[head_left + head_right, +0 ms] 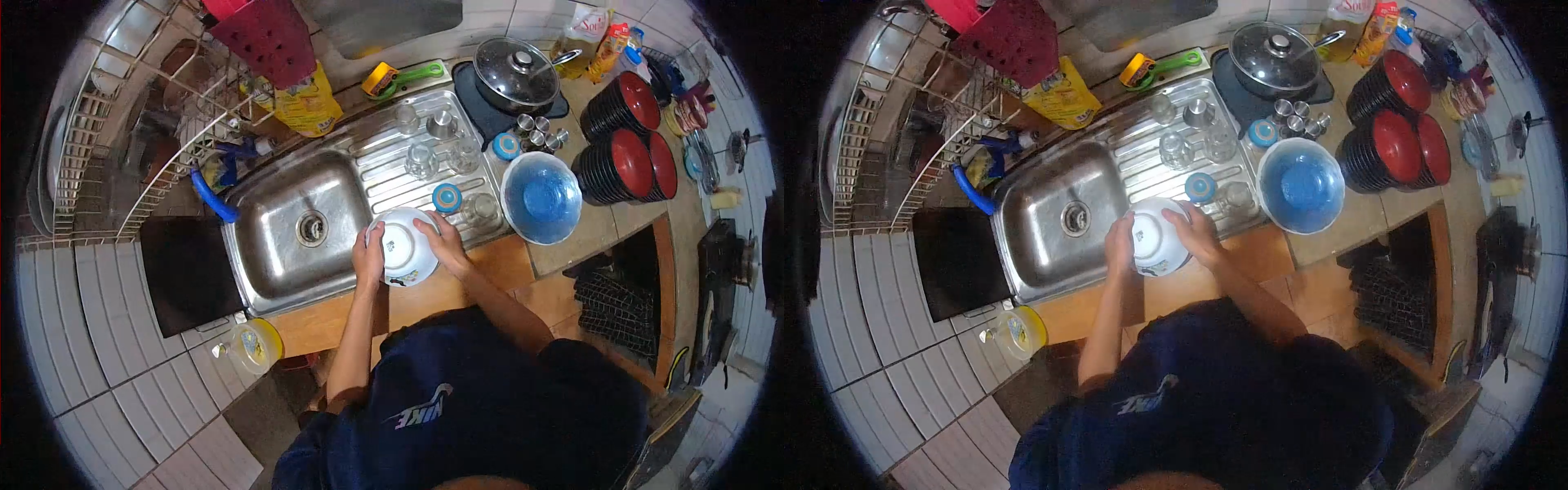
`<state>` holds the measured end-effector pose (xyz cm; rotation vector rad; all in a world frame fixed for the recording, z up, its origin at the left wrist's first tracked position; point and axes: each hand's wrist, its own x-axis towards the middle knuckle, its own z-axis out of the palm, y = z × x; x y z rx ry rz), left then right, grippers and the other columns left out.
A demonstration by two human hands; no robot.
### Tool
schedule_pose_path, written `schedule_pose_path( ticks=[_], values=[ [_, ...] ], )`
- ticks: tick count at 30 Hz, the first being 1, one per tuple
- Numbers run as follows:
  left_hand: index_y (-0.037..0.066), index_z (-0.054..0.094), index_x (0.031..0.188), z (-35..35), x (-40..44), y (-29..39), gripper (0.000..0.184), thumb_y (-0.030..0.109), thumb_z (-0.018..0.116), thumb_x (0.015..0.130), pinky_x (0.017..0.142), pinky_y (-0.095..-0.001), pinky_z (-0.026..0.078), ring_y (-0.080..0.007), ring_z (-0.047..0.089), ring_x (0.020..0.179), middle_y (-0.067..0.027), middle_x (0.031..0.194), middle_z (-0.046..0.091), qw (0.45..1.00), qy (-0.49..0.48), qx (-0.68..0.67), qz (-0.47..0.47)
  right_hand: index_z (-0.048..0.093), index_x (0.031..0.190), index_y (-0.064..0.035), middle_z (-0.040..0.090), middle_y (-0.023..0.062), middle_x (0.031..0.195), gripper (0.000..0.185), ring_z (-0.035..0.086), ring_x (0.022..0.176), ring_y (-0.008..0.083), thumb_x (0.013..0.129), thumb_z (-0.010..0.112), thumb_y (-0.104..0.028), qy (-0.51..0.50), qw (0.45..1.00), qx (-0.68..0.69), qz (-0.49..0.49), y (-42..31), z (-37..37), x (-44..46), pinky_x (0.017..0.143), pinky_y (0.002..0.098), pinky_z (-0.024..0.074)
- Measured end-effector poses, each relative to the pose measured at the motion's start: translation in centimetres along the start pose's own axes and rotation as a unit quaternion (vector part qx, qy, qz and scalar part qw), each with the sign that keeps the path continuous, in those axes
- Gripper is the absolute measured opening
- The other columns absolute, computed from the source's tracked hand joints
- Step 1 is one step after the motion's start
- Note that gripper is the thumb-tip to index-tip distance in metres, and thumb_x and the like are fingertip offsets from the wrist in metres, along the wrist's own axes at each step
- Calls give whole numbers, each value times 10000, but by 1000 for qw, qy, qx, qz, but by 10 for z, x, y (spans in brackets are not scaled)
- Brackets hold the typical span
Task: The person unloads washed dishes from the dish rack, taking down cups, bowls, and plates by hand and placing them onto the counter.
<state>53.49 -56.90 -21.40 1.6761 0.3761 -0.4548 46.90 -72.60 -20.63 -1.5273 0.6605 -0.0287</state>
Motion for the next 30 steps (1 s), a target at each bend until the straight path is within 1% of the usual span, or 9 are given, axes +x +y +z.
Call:
schedule_pose_path(
  ticks=[8,10,14,16,18,20,24,26,30],
  values=[
    [-89,522,1218,4,15,-3,711,450,663,776,898,-314,432,-268,587,1023,-233,1106,613,997,23,78,13,587,1127,-16,643,169,1006,475,609,946,245,844,609,-397,41,998,-7,-40,0,13,11,851,337,449],
    [-91,528,1209,8,16,-8,703,436,677,769,912,-331,428,-286,585,1038,-246,1107,610,999,37,12,16,585,1120,-4,640,170,1000,457,606,940,248,852,608,-373,138,977,-127,-98,26,20,23,845,342,450],
    [-95,524,1210,15,14,-2,706,425,691,763,912,-344,430,-301,586,1034,-251,1094,611,998,57,15,25,583,1117,13,637,176,1001,421,602,938,255,859,612,-318,161,963,-167,-140,27,19,29,836,341,450],
    [-97,522,1210,20,16,-8,704,421,694,766,903,-347,437,-306,589,1032,-261,1102,605,990,84,66,94,582,1120,28,636,182,1005,393,598,935,250,867,615,-271,112,983,13,-143,10,17,23,830,333,448],
    [-101,522,1207,24,15,-6,715,429,700,761,907,-350,437,-315,589,1035,-268,1119,596,990,86,37,105,584,1114,35,639,179,1002,369,597,929,245,876,613,-245,139,978,-10,-158,14,17,24,826,331,447],
    [-95,526,1208,25,14,-3,716,425,713,752,913,-351,435,-317,589,1036,-263,1125,596,989,77,55,112,554,1188,62,591,199,1176,425,550,1090,228,900,602,-248,132,983,-20,-126,17,14,22,945,318,399],
    [-97,526,1207,22,11,4,724,426,722,746,914,-350,436,-312,587,1040,-259,1122,599,988,81,71,112,548,1195,62,573,202,1203,427,536,1112,234,914,586,-257,128,980,24,-149,25,19,20,961,326,388],
    [-94,519,1216,22,9,4,729,431,721,753,913,-355,437,-306,587,1043,-257,1125,599,987,72,77,121,536,1201,52,594,206,1124,409,558,1075,271,894,599,-212,193,962,-5,-195,31,25,21,928,347,418],
    [-93,515,1219,24,13,-3,722,432,714,766,914,-357,437,-299,585,1048,-257,1131,597,991,50,44,114,505,1243,46,559,213,1206,436,531,1130,288,889,601,-189,186,970,8,-159,25,23,15,976,352,389]
  ],
)
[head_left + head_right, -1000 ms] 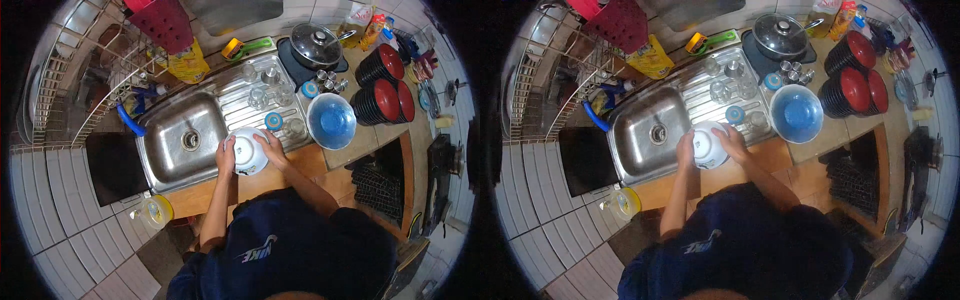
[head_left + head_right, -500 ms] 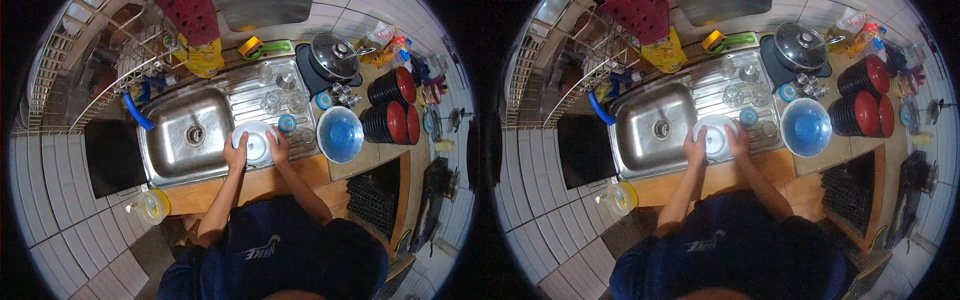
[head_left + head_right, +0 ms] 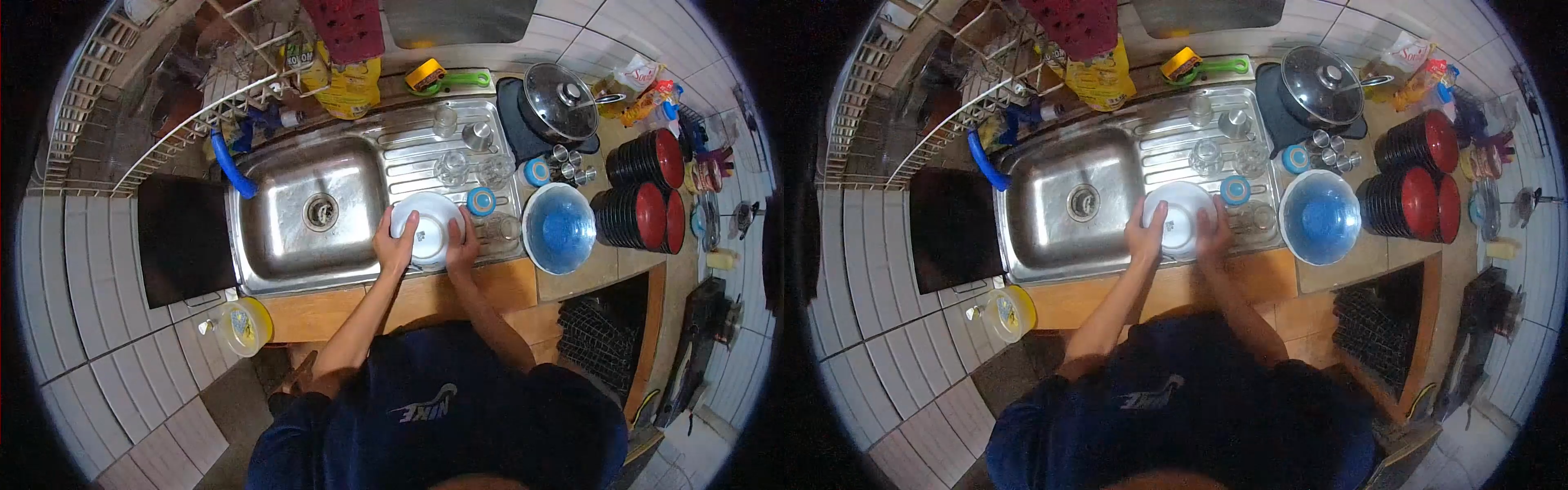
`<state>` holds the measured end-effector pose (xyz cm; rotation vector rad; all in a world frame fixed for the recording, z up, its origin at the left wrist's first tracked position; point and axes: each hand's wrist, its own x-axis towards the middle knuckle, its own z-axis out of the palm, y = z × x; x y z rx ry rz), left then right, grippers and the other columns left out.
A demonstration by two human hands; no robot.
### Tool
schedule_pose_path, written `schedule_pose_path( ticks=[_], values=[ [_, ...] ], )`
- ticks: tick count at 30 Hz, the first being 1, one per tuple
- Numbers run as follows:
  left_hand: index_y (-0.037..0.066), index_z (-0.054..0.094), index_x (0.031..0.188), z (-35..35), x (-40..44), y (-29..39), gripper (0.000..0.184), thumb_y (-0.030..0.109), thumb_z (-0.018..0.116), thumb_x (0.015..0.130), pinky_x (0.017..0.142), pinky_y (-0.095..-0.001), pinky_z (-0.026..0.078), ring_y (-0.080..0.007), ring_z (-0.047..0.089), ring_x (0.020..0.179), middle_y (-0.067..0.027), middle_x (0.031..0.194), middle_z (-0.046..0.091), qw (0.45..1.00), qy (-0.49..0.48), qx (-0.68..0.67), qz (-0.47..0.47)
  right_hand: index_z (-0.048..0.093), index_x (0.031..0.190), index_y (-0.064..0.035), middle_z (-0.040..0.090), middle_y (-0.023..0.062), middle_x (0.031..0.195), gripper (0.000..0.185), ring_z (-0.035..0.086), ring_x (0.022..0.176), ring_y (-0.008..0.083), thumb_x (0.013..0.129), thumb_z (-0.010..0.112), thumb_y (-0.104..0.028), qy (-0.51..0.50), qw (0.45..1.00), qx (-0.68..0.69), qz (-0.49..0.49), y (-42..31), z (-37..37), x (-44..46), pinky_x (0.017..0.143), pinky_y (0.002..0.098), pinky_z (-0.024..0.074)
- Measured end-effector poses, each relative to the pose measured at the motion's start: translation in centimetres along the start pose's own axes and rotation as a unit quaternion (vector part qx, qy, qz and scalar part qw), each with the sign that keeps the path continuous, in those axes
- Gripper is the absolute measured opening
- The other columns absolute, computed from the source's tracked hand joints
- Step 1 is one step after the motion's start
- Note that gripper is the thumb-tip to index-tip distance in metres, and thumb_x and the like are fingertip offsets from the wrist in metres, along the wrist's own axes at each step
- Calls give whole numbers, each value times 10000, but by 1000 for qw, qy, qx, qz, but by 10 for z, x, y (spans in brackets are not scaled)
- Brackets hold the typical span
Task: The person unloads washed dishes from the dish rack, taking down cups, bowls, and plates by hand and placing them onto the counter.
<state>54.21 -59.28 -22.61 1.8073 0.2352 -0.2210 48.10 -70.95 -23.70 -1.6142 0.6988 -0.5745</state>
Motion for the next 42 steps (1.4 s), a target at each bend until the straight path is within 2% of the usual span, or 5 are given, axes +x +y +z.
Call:
schedule_pose_path(
  ticks=[10,18,25,39,42],
  values=[
    [-63,510,1242,-3,-9,6,656,368,707,788,957,-356,404,-296,543,1118,-247,1217,551,1000,-7,16,21,477,1271,25,540,202,1234,492,537,1109,292,849,638,-171,19,997,14,-75,33,2,-3,961,383,407],
    [-71,496,1254,2,-5,-4,750,451,716,762,969,-344,408,-305,538,1142,-238,1245,539,999,3,9,50,501,1232,44,568,229,1171,583,553,1067,327,810,620,-341,26,999,-13,-19,22,3,-2,934,396,420],
    [-111,498,1224,0,-8,-1,739,421,721,762,927,-345,441,-300,578,1081,-239,1198,567,998,4,-33,58,494,1233,68,592,225,1149,459,567,1064,299,881,538,-224,11,997,-73,-37,2,-1,-5,926,373,415],
    [-38,524,1218,0,-10,7,739,500,704,743,899,-369,452,-318,600,1031,-210,1136,600,999,1,26,45,538,1207,67,587,235,1175,456,566,1079,311,884,564,-254,23,995,-99,-18,-11,-2,-7,934,366,409],
    [51,598,1129,0,-11,11,511,414,703,784,838,-360,471,-265,627,952,-159,1049,638,995,33,63,69,548,1201,66,598,233,1162,453,573,1075,298,884,566,-256,32,992,-117,-22,-5,-3,-5,932,358,411]
  ],
)
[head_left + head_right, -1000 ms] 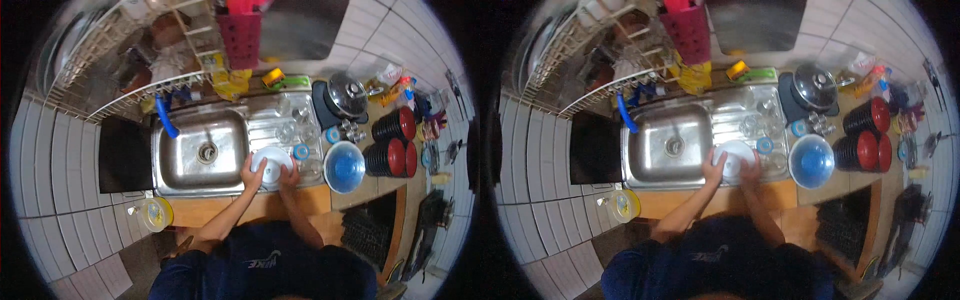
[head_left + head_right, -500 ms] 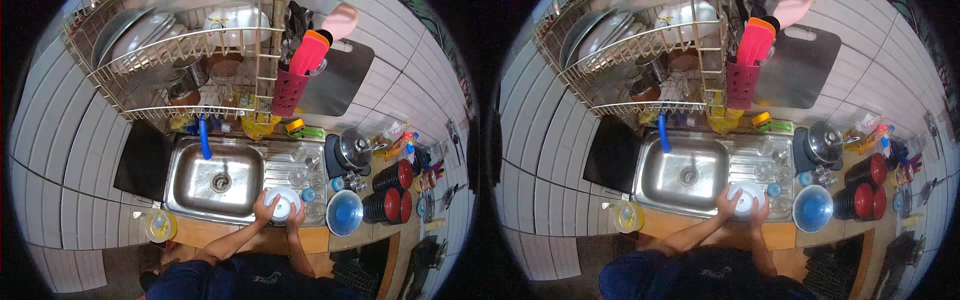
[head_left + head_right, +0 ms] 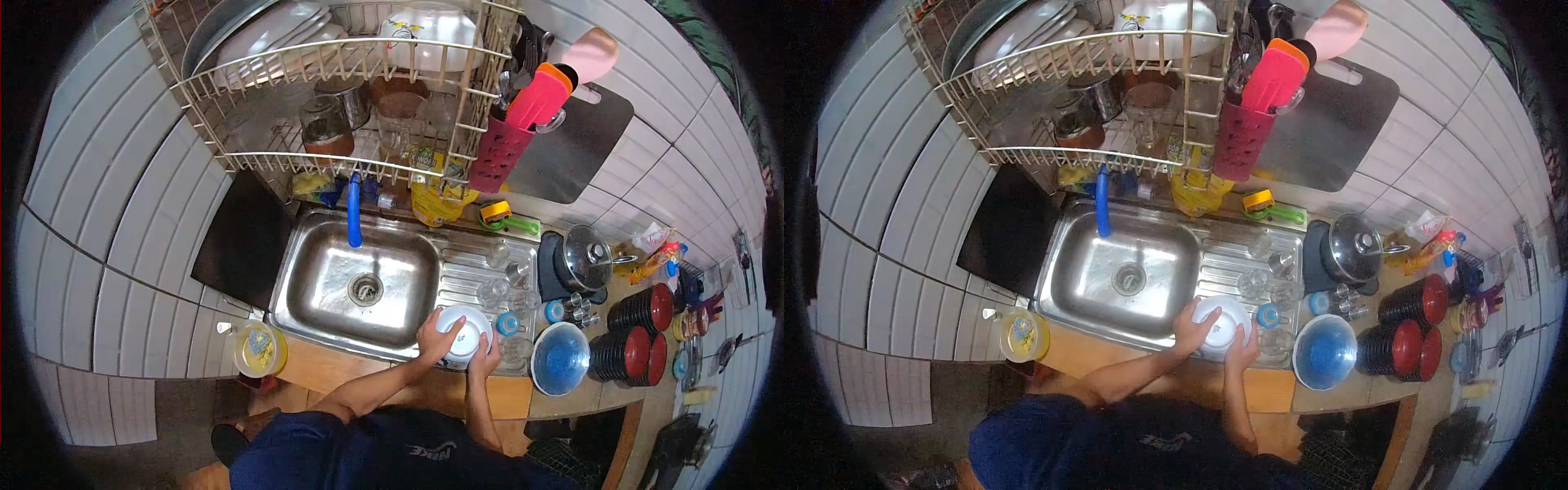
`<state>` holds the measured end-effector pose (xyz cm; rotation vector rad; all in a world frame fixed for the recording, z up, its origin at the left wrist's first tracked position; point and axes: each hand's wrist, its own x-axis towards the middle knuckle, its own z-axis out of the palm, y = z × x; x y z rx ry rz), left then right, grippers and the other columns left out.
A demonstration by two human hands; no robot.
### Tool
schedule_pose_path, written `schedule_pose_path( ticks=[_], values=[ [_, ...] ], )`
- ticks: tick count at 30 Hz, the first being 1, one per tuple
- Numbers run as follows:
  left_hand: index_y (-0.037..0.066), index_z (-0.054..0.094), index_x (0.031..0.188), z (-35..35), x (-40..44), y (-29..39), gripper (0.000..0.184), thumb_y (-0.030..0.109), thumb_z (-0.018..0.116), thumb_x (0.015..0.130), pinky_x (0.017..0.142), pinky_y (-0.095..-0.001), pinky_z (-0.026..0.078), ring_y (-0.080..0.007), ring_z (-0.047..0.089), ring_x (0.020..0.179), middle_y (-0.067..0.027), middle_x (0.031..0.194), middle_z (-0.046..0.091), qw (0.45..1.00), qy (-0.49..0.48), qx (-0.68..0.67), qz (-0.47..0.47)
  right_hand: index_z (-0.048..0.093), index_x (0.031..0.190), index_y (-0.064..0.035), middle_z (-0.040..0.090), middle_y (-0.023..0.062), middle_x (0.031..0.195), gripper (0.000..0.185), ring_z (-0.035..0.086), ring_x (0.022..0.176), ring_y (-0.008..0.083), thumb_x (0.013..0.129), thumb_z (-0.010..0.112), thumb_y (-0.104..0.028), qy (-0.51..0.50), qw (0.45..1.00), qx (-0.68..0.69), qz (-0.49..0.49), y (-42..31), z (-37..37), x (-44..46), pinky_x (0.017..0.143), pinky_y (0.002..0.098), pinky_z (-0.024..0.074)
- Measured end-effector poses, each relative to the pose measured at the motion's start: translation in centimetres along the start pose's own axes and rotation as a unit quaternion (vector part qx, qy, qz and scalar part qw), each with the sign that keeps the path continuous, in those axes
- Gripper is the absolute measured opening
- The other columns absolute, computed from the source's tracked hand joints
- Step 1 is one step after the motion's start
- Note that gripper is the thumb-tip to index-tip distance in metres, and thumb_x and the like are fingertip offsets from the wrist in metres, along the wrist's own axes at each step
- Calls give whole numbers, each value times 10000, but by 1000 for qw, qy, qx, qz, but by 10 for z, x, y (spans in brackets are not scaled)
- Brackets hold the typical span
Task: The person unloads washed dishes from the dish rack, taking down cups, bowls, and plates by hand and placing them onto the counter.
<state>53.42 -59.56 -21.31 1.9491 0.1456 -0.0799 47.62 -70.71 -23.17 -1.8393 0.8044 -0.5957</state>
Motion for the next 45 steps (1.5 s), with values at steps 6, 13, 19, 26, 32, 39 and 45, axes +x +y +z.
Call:
schedule_pose_path(
  ticks=[6,13,19,26,32,39,45],
  values=[
    [-38,552,1184,-8,-5,23,704,488,707,742,893,-384,458,-328,610,1016,-215,1094,621,998,-14,-45,-34,555,1196,59,632,221,1100,439,598,1027,274,883,569,-248,17,999,-38,-20,24,0,3,898,342,432],
    [-47,577,1140,15,2,-10,670,448,744,720,861,-387,471,-342,622,982,-224,1075,628,998,30,-52,5,560,1179,66,615,262,1094,459,598,1026,347,875,590,-276,-21,1000,11,-18,15,-4,6,897,386,437],
    [-44,586,1124,14,0,-3,658,441,752,712,851,-391,477,-340,632,954,-222,1042,639,997,64,-30,20,564,1165,74,626,264,1052,433,612,985,328,874,587,-246,-16,999,30,-28,2,-7,5,858,384,453],
    [-47,580,1132,17,2,-5,666,448,743,716,877,-388,462,-351,603,1005,-219,1090,618,999,48,-15,18,571,1136,88,634,260,1016,429,617,941,323,873,595,-250,-47,997,51,-28,-7,-14,7,831,372,462],
    [-50,573,1112,24,7,-16,633,435,729,736,846,-428,454,-387,593,967,-242,1037,612,997,48,-19,59,579,1130,89,644,240,1039,425,620,976,235,860,635,-235,8,1000,7,-25,16,-12,6,858,321,461],
    [-32,584,1091,31,8,-21,587,428,716,751,849,-425,450,-368,594,965,-233,1048,614,997,60,-42,34,576,1133,91,631,278,1034,509,629,986,313,846,633,-326,-14,998,-59,-16,4,-20,6,862,356,467],
    [-23,575,1054,30,7,-9,539,405,716,760,849,-416,438,-370,579,956,-220,999,608,998,42,1,46,563,1163,80,631,269,1052,504,630,983,295,865,612,-323,-14,998,-54,-10,-6,-23,9,860,341,462]
  ],
)
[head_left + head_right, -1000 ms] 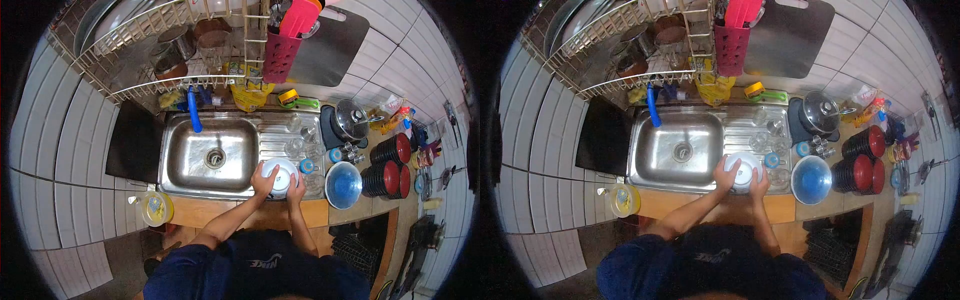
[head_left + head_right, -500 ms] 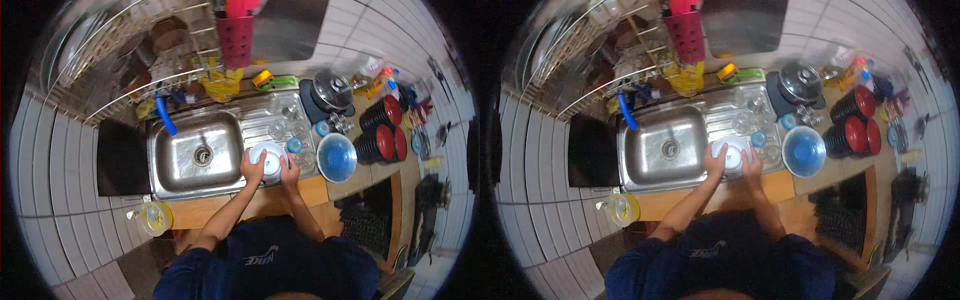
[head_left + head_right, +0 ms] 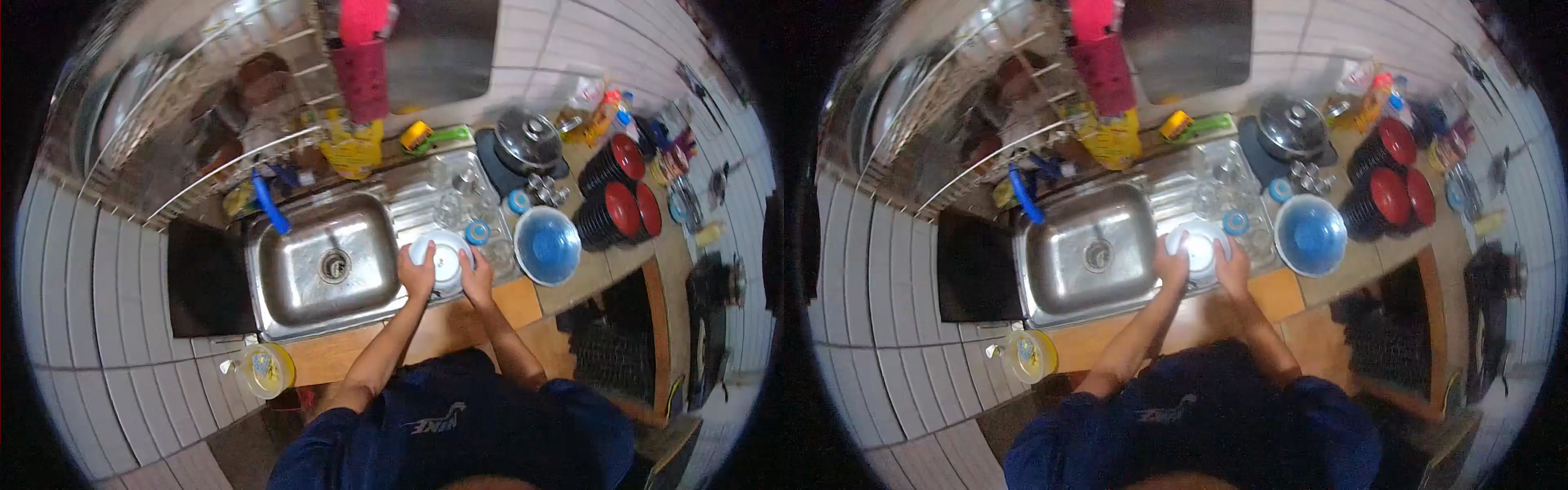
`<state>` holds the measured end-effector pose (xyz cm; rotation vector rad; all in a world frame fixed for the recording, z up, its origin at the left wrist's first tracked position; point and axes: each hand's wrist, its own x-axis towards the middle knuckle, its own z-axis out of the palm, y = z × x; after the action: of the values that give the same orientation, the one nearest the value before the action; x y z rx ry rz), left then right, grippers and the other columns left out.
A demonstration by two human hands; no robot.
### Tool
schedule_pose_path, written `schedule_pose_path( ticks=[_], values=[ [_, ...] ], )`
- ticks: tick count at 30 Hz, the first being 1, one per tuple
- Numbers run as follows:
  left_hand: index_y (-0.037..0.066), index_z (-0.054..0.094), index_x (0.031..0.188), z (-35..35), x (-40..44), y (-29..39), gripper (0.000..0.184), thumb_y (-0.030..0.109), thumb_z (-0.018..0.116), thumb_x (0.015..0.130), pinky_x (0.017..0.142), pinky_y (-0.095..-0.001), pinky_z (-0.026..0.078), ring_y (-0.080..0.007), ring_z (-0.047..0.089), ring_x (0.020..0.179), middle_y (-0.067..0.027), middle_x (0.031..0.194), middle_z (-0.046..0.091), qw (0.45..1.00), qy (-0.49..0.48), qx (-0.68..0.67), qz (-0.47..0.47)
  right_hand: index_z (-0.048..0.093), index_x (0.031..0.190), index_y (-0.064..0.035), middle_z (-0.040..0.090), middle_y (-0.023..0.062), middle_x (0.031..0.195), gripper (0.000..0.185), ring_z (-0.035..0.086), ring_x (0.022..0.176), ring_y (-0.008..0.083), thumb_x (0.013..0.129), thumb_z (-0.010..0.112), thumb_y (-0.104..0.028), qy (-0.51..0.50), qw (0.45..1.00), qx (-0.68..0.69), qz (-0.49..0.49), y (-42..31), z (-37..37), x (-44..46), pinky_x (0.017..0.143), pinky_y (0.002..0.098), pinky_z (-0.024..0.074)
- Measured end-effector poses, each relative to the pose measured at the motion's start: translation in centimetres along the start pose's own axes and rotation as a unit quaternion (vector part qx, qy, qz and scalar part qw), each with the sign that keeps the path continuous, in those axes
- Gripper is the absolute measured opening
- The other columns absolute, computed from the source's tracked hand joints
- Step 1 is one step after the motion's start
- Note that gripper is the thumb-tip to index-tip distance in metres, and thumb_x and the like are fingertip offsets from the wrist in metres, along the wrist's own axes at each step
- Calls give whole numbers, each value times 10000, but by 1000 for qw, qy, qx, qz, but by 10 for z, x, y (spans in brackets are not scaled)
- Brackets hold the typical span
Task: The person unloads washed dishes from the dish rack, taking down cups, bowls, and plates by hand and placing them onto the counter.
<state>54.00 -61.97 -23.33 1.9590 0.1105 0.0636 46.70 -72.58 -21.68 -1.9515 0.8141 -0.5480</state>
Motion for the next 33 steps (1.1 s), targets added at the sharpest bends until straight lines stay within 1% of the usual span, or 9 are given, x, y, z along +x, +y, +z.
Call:
schedule_pose_path(
  ticks=[8,11,13,17,22,24,26,31,33],
  values=[
    [-51,559,1115,-9,3,-8,608,457,664,796,928,-419,407,-388,549,1026,-243,1060,591,999,28,3,45,611,1105,39,631,253,1046,424,607,1004,355,852,625,-301,-8,999,-7,45,5,-1,0,854,384,460],
    [-38,576,1110,-28,22,10,488,357,658,834,903,-389,440,-338,584,994,-201,1053,617,996,49,-75,14,637,1054,20,664,198,882,357,638,825,234,840,649,-265,119,974,-149,-125,-42,-16,-14,732,335,485],
    [-23,610,1046,-88,40,82,301,205,643,852,831,-340,480,-254,617,928,-153,995,650,966,26,-220,135,636,1013,21,668,192,935,309,644,913,255,809,681,-207,68,994,-67,-56,-111,-26,-12,819,357,485],
    [1,627,935,-210,128,225,154,112,625,829,676,-281,502,-157,628,744,-108,879,660,826,209,-210,479,650,987,-2,690,106,833,223,657,739,142,772,692,-44,6,905,149,-399,-265,-28,14,672,252,517],
    [-1,646,906,-305,228,369,352,342,647,826,670,-355,502,-221,633,745,-142,837,667,793,328,-13,514,627,996,-12,674,133,838,272,670,748,268,809,650,-209,52,743,133,-654,-471,-11,57,703,324,522],
    [70,552,1151,-321,246,409,400,383,465,919,688,-372,521,-185,611,871,-101,1108,615,901,167,250,314,605,1067,-2,655,167,992,469,646,922,286,752,711,-332,99,724,48,-681,-524,16,90,799,429,508],
    [-7,643,940,-310,362,388,366,342,613,835,684,-304,498,-182,634,739,-110,829,667,880,159,181,408,602,873,46,637,233,844,292,634,776,398,828,644,-240,119,763,-83,-629,-558,41,115,705,447,523],
    [-6,642,944,-289,336,397,446,425,631,828,670,-423,502,-256,635,782,-134,858,666,889,-66,306,334,669,1043,-51,619,235,1074,561,591,1009,373,841,448,-526,-166,784,-369,-470,-604,68,158,861,438,472],
    [2,635,962,-268,321,386,438,420,616,837,670,-416,503,-249,633,783,-128,875,664,896,-129,272,327,648,1104,-85,591,174,1190,557,568,1076,349,849,438,-533,-120,744,-410,-514,-614,99,184,895,437,455]
  ],
)
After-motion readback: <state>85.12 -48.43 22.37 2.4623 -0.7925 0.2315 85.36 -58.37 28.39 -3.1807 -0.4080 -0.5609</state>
